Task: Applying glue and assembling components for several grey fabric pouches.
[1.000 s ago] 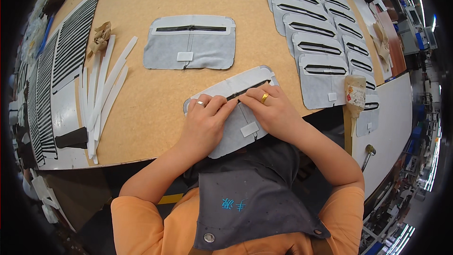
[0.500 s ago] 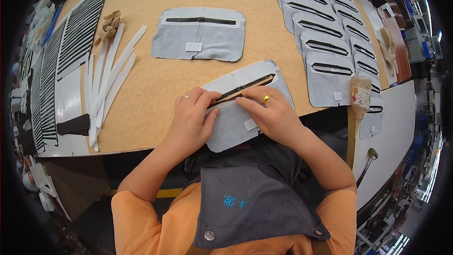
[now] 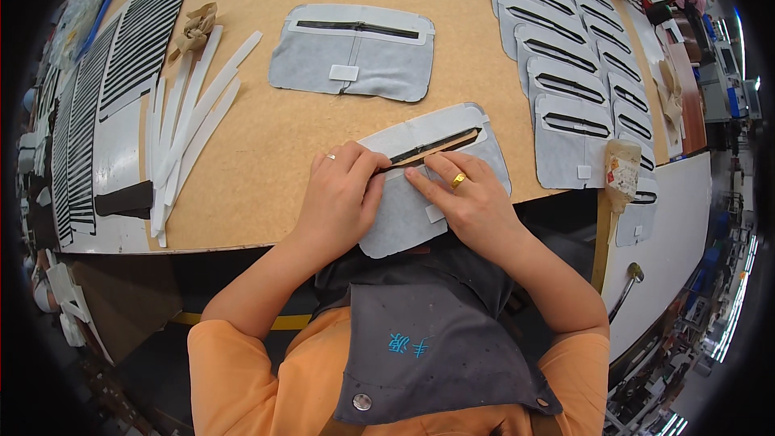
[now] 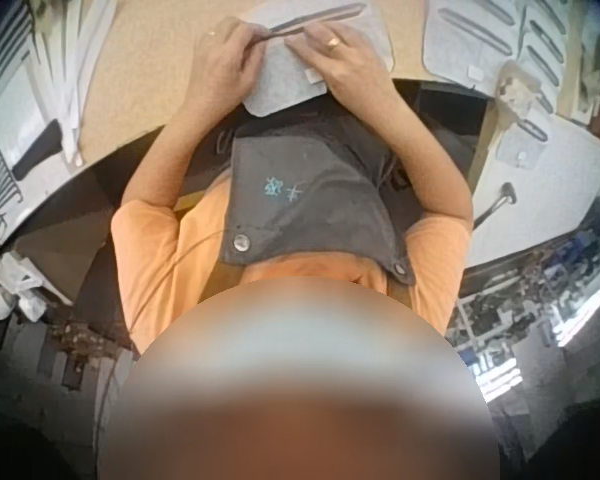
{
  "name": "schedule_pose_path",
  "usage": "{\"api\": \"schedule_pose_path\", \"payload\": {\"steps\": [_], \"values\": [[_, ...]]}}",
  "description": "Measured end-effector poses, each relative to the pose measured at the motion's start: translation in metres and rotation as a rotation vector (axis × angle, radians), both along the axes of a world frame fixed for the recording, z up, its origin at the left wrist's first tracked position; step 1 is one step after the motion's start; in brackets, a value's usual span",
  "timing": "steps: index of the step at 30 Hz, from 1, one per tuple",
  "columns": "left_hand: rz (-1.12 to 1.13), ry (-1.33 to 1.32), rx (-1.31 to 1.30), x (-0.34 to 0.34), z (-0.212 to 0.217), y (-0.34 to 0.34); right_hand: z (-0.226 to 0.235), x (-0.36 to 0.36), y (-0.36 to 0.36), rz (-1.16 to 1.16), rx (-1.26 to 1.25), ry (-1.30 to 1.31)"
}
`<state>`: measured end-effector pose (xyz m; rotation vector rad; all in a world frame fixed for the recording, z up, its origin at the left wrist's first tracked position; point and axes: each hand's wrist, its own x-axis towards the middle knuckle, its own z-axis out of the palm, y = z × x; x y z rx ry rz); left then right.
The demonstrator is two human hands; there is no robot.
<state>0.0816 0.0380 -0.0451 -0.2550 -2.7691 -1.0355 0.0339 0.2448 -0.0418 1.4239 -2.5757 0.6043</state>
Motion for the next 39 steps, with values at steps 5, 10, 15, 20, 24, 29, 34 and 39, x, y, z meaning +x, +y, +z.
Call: {"api": "schedule_pose_path", "payload": {"steps": [5,10,15,20,24,29,34,39], "values": [[-0.049,-0.019,-0.001,0.004,0.003,-0.001,0.006,0.001,-0.005,-0.006,0.067,0.026],[-0.024,-0.03,0.016,0.009,0.006,-0.001,0.001,0.0,-0.002,-0.003,0.06,0.084],[-0.025,0.035,-0.054,0.004,-0.001,0.006,0.006,-0.004,-0.005,-0.08,0.03,-0.01],[-0.056,0.135,-0.135,0.007,-0.007,0.005,0.008,-0.009,-0.005,-0.074,0.05,-0.066],[-0.026,0.123,-0.053,0.002,-0.003,0.003,0.01,-0.009,-0.006,-0.072,0.038,-0.074],[-0.032,-0.162,0.185,-0.012,0.006,-0.005,0.009,-0.01,-0.007,-0.071,0.032,-0.061],[-0.103,-0.167,0.147,-0.012,0.008,-0.012,0.011,-0.012,-0.006,-0.048,0.073,-0.097],[-0.149,0.062,0.0,0.002,-0.004,-0.011,0.013,-0.012,-0.006,-0.018,0.114,-0.053]]}}
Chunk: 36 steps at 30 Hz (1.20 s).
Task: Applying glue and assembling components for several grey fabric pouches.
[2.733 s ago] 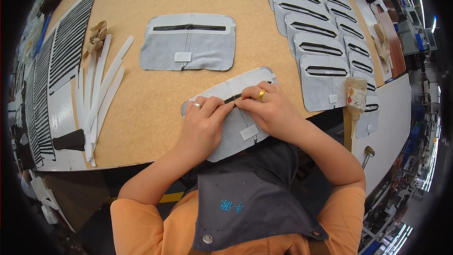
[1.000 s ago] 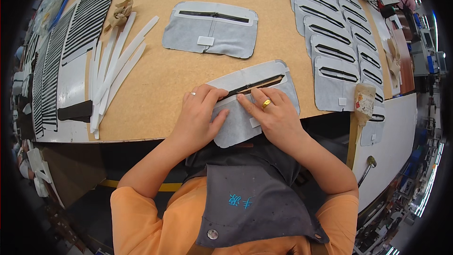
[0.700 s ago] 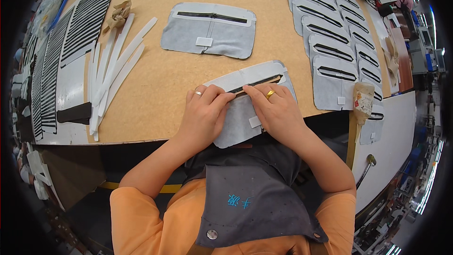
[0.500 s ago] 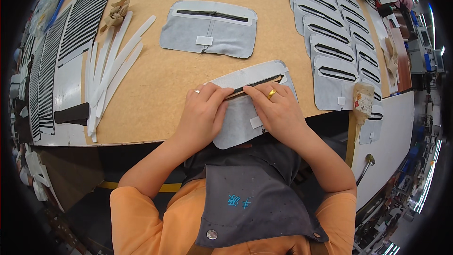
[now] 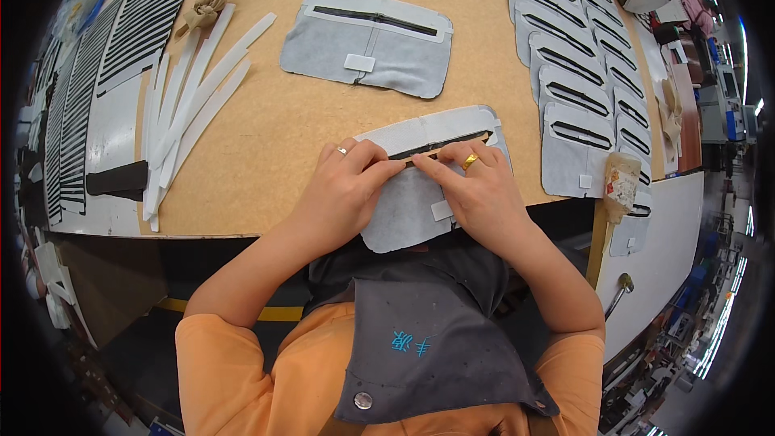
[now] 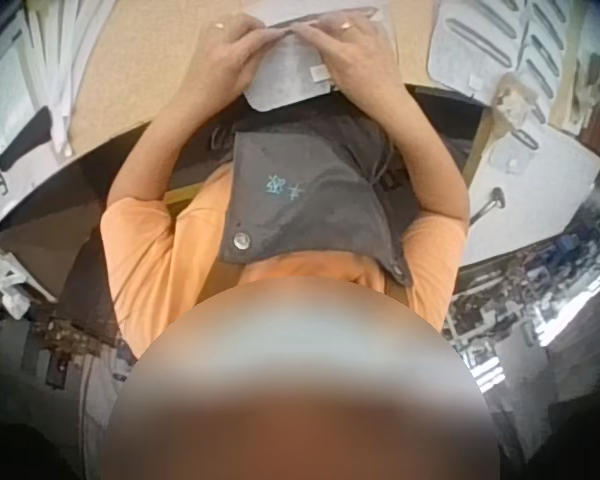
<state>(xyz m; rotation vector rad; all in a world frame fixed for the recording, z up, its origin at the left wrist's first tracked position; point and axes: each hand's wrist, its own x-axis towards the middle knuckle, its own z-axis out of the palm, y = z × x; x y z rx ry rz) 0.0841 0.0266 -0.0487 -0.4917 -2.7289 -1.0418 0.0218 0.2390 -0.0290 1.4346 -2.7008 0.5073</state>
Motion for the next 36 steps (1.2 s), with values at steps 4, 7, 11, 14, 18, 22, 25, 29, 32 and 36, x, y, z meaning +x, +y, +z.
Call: {"api": "schedule_pose_path", "payload": {"steps": [4,7,11,14,18,22,25,29,32,36], "values": [[0.014,0.115,-0.136,0.005,-0.003,0.002,-0.001,0.001,0.001,0.015,0.018,0.047],[0.022,0.152,-0.18,0.007,-0.002,0.001,0.0,0.002,0.001,0.018,0.029,0.04],[0.019,0.128,-0.233,0.013,-0.001,-0.004,0.0,0.003,0.0,0.022,0.047,0.069],[0.019,0.13,-0.213,0.013,-0.002,-0.007,0.0,0.004,0.0,0.029,0.058,0.079],[0.106,0.032,-0.027,0.007,0.003,-0.001,0.0,0.005,-0.002,-0.014,0.038,0.019],[0.18,-0.03,-0.042,-0.003,0.002,0.007,-0.007,0.006,0.003,0.037,0.024,0.133],[0.205,-0.036,-0.071,-0.005,-0.003,0.008,-0.007,0.007,0.003,0.031,0.034,0.119],[0.203,0.137,-0.191,0.005,0.0,0.012,-0.004,0.006,0.001,0.015,0.027,0.072],[-0.023,0.161,-0.202,0.025,-0.004,0.025,-0.001,0.002,-0.002,0.015,-0.008,0.031],[0.027,0.095,-0.251,0.042,-0.003,0.036,0.0,-0.005,-0.009,0.021,0.001,0.016]]}}
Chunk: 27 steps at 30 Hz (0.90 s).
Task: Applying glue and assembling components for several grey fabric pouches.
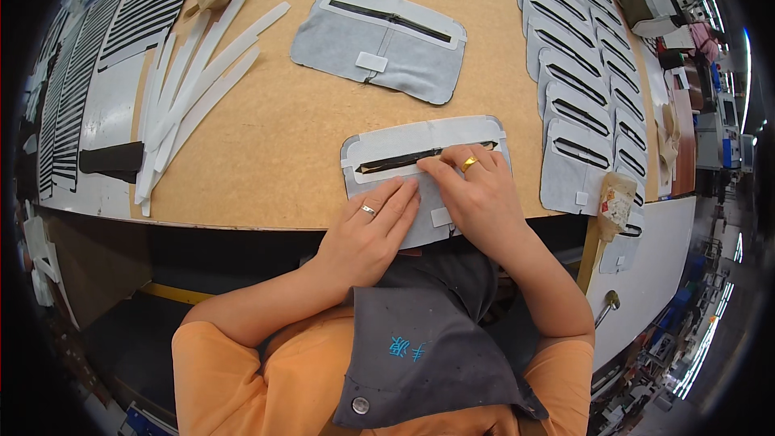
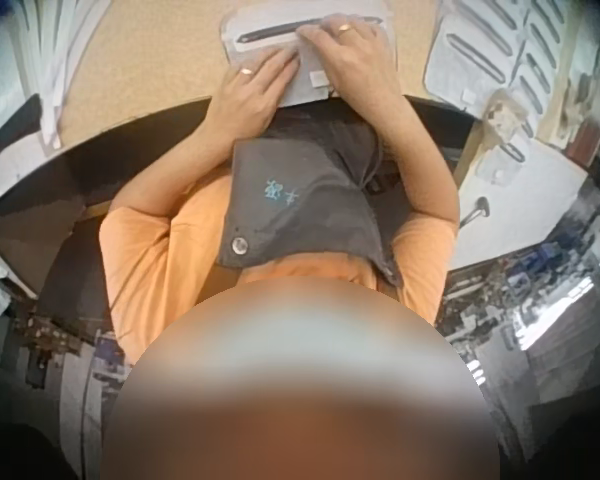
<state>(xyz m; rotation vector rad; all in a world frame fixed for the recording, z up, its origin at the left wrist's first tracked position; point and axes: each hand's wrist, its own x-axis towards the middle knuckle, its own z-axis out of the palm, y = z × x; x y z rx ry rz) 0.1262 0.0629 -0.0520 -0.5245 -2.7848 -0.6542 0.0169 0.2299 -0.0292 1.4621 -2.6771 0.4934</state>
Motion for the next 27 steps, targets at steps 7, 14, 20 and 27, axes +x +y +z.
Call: {"api": "schedule_pose_path", "payload": {"steps": [7,14,20,27], "values": [[0.032,-0.004,-0.129,0.007,-0.006,0.008,0.01,-0.011,-0.01,0.32,0.137,0.25],[0.041,-0.001,-0.075,0.006,-0.011,0.009,0.012,-0.016,-0.016,0.42,0.329,0.414],[0.069,0.007,-0.032,0.004,-0.012,0.011,0.014,-0.02,-0.016,0.414,0.226,0.337],[0.077,0.034,-0.022,0.003,-0.012,0.01,0.014,-0.019,-0.018,0.438,0.303,0.424]]}}
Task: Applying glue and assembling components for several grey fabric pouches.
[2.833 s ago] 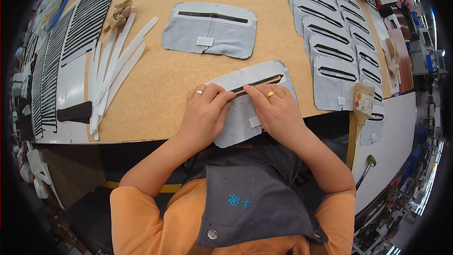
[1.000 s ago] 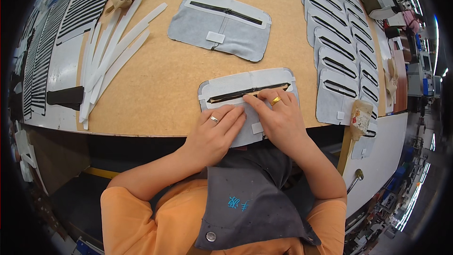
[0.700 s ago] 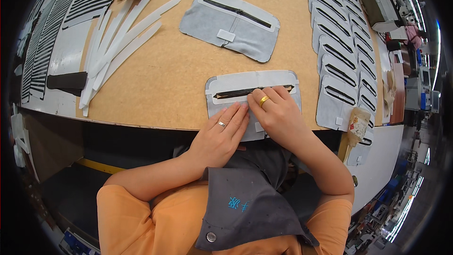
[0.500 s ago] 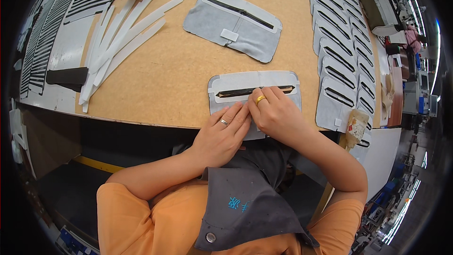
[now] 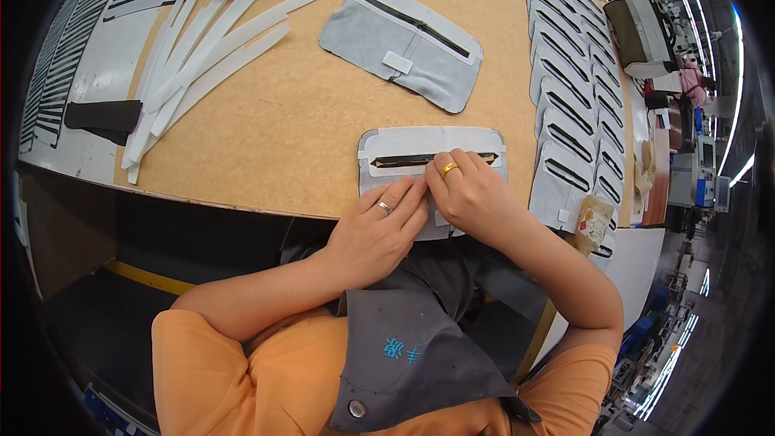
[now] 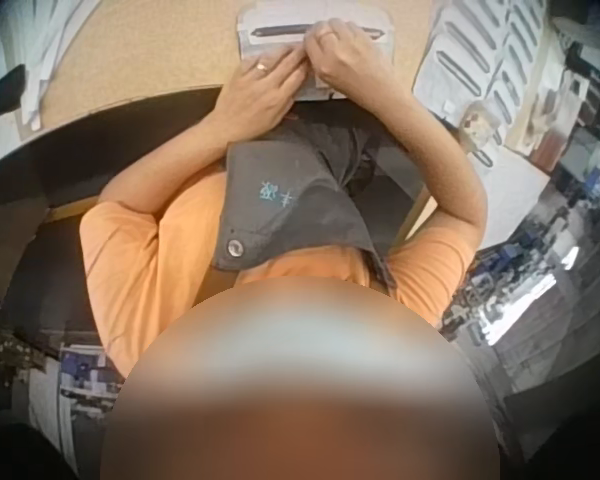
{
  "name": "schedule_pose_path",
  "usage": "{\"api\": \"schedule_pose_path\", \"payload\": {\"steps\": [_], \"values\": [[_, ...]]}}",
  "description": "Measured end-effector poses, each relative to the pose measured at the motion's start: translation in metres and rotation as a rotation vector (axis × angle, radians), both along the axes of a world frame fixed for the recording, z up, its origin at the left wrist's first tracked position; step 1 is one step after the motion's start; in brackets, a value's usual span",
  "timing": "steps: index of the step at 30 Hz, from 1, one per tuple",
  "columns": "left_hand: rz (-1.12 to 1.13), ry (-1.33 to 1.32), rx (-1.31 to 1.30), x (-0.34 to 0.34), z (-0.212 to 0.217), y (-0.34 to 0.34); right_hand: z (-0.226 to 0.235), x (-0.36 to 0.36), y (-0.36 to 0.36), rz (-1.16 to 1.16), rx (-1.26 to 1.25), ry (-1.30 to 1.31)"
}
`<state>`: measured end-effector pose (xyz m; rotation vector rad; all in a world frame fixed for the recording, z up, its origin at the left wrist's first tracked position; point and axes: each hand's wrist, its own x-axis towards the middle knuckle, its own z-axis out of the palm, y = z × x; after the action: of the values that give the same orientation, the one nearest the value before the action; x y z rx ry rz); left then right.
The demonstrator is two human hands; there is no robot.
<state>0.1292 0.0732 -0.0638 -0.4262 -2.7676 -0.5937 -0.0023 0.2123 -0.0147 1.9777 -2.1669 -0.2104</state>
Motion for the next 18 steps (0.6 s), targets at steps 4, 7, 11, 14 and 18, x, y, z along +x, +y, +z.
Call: {"api": "schedule_pose_path", "payload": {"steps": [4,7,11,14,18], "values": [[-0.011,0.015,0.007,-0.0023,0.0023,-0.0006,0.0019,-0.0038,-0.0025,-0.031,0.038,-0.055],[0.001,0.007,0.049,-0.0024,0.0014,-0.001,0.0048,-0.0068,0.0006,-0.031,0.015,-0.159],[0.039,0.016,0.108,-0.0024,-0.0017,0.0006,0.0078,-0.0036,0.0015,0.005,0.023,-0.118],[0.017,0.025,0.078,-0.0019,-0.0002,-0.0015,0.0076,-0.0019,-0.0016,0.024,0.053,-0.041],[0.007,0.048,0.083,-0.0039,0.0012,-0.0009,0.0071,-0.004,-0.0035,0.035,0.077,-0.009]]}}
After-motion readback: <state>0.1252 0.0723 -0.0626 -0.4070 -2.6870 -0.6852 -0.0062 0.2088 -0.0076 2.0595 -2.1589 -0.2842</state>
